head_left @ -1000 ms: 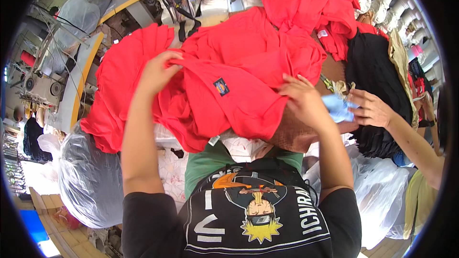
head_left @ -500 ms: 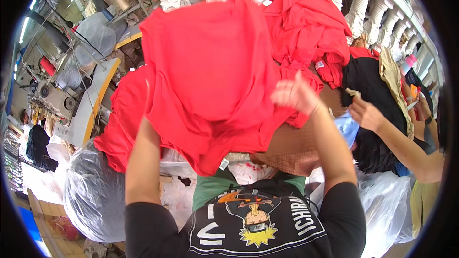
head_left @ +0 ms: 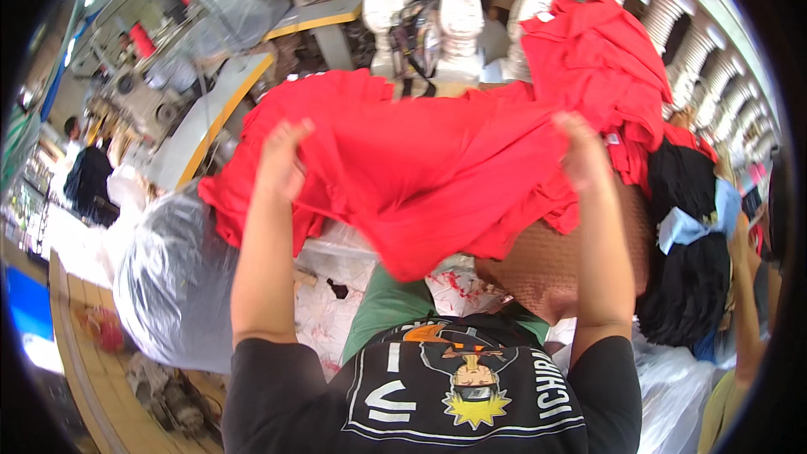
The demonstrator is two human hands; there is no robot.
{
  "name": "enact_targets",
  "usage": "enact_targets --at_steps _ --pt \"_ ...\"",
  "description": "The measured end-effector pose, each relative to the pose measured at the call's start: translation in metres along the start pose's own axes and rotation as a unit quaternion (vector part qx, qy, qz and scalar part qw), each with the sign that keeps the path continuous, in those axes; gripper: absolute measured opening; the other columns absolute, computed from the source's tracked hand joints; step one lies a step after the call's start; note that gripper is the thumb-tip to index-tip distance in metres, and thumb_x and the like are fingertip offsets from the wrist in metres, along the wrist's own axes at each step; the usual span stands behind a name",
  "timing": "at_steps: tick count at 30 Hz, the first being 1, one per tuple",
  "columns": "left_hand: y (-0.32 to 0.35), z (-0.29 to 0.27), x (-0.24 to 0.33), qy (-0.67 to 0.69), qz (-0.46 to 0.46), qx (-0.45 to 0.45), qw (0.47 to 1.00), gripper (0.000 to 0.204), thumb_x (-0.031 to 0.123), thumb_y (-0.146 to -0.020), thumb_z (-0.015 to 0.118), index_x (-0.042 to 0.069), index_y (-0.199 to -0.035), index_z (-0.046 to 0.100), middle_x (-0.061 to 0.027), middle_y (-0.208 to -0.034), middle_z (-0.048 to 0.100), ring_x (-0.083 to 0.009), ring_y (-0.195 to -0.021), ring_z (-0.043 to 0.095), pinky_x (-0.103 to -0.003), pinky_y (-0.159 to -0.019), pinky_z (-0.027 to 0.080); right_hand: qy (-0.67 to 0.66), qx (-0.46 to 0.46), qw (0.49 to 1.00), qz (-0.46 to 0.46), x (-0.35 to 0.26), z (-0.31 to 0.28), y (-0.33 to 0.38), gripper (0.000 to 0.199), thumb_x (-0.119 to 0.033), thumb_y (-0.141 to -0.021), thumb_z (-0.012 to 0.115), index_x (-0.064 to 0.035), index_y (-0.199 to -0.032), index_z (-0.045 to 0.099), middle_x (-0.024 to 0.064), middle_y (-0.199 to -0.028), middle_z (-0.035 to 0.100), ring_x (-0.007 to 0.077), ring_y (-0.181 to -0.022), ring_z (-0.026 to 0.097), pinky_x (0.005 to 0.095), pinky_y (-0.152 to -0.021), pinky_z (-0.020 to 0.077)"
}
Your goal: The person uses thread nippers to trim loose threads from red shirts, handling them one at a time and turning them over to inspect different seams.
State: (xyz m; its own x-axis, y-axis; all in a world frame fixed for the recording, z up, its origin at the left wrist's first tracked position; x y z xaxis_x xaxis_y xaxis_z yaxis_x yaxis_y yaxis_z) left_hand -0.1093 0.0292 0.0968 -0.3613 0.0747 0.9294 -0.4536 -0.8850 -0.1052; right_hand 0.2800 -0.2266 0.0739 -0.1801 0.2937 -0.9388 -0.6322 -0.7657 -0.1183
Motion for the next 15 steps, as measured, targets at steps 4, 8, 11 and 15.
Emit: enact_targets --at_steps 4,8,11,15 --pt "0.01 0.02 0.098 -0.019 0.097 -0.076 0.992 0.021 0.011 -0.094 0.063 0.004 -0.114 0.061 -0.0056 -0.108 0.07 -0.0153 -0.097 0.067 -0.031 -0.088 0.053 -0.005 0.08 0.996 0.037 -0.076 0.048 0.015 0.031 -0.02 -0.092 0.064 -0.005 -0.119 0.063 0.0064 -0.119 0.065 0.0157 -0.116 0.057 0.0332 -0.101 0.0437" --pt "0.02 -0.024 0.174 0.025 0.209 0.052 0.976 0.033 0.016 -0.096 0.061 0.002 -0.126 0.056 -0.0088 -0.124 0.064 -0.0187 -0.113 0.062 -0.036 -0.099 0.048 -0.017 -0.062 0.993 -0.1 -0.137 0.048 -0.006 0.033 -0.029 -0.094 0.062 -0.0051 -0.117 0.064 0.0048 -0.12 0.065 0.0151 -0.113 0.058 0.0314 -0.102 0.0387" --pt "0.04 -0.054 0.199 -0.093 0.213 -0.053 0.971 0.041 0.013 -0.097 0.059 0.001 -0.135 0.049 -0.0097 -0.132 0.059 -0.0182 -0.121 0.057 -0.035 -0.105 0.043 0.113 -0.02 0.985 -0.13 -0.17 0.061 -0.002 0.027 -0.034 -0.093 0.064 -0.0117 -0.109 0.067 -0.0056 -0.091 0.064 0.0042 -0.076 0.053 0.0204 -0.064 0.0352" --pt "0.069 -0.075 0.234 -0.122 0.256 0.008 0.959 0.039 0.015 -0.099 0.056 0.0 -0.134 0.05 -0.0098 -0.131 0.06 -0.018 -0.12 0.057 -0.035 -0.104 0.044 0.192 -0.137 0.963 -0.133 -0.252 0.061 -0.014 0.024 -0.032 -0.095 0.062 -0.0102 -0.105 0.067 -0.0084 -0.077 0.056 0.0014 -0.064 0.046 0.0189 -0.053 0.0295"
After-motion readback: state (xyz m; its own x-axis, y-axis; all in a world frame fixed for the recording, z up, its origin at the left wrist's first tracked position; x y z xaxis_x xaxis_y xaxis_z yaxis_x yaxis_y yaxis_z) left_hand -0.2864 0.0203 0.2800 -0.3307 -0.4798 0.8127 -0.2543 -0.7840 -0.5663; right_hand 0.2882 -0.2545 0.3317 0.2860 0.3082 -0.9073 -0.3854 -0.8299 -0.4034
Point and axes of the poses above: each hand's wrist, its own y-axis away from the middle knuckle, its own z-axis out of the palm, x = y × z, the point moved 3 cm from there along -y, towards the middle knuckle
